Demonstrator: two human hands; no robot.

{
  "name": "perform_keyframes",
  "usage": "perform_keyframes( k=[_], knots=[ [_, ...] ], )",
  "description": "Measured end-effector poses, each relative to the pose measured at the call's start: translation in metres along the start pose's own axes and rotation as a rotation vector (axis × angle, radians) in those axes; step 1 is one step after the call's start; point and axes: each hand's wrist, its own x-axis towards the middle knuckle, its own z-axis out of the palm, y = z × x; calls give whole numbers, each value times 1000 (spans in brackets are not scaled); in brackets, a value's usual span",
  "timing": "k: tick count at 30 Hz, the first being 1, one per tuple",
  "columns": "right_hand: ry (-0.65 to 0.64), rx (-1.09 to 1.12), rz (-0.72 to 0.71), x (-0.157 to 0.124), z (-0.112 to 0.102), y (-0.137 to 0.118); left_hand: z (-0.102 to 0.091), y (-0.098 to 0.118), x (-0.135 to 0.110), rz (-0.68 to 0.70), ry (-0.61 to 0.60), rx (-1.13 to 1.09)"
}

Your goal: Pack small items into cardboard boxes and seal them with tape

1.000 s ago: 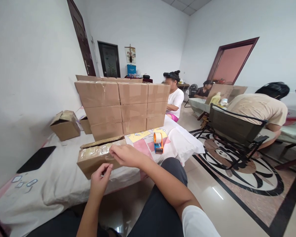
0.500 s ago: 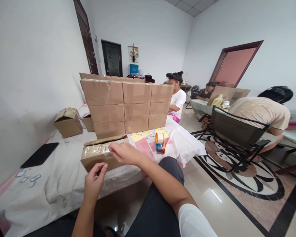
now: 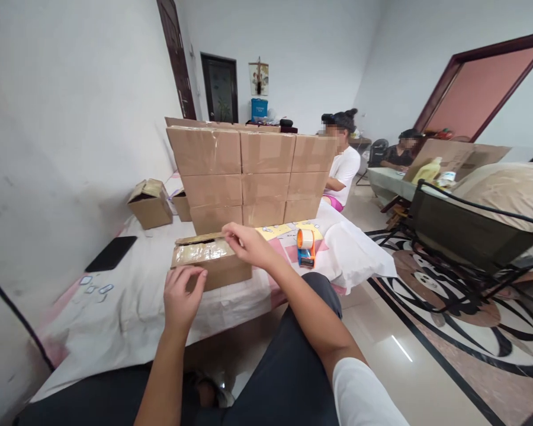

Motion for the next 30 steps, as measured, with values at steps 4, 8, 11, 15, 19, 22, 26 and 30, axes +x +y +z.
perform_keyframes(
  k=[4, 8, 11, 15, 19, 22, 26, 30],
  knots=[
    [129, 219, 112, 9, -2, 10, -20, -5, 44, 112, -117, 293],
    [128, 364, 216, 14, 1, 19, -29, -19, 70, 261, -528, 420],
    [50, 395, 283, 14, 3, 29, -26, -30, 68, 261, -715, 460],
    [-22, 401, 347, 14, 5, 43, -22, -36, 58, 258, -717, 470],
    [-37, 477, 418, 12, 7, 53, -21, -37, 55, 250, -687, 457],
    [-51, 462, 466, 11, 11, 58, -20, -38, 56, 255, -681, 440],
    [-73, 381, 466, 11, 18, 63, -22, -40, 54, 265, -665, 432],
    [-96, 326, 441, 10, 22, 70, -25, -34, 52, 283, -609, 449]
  ],
)
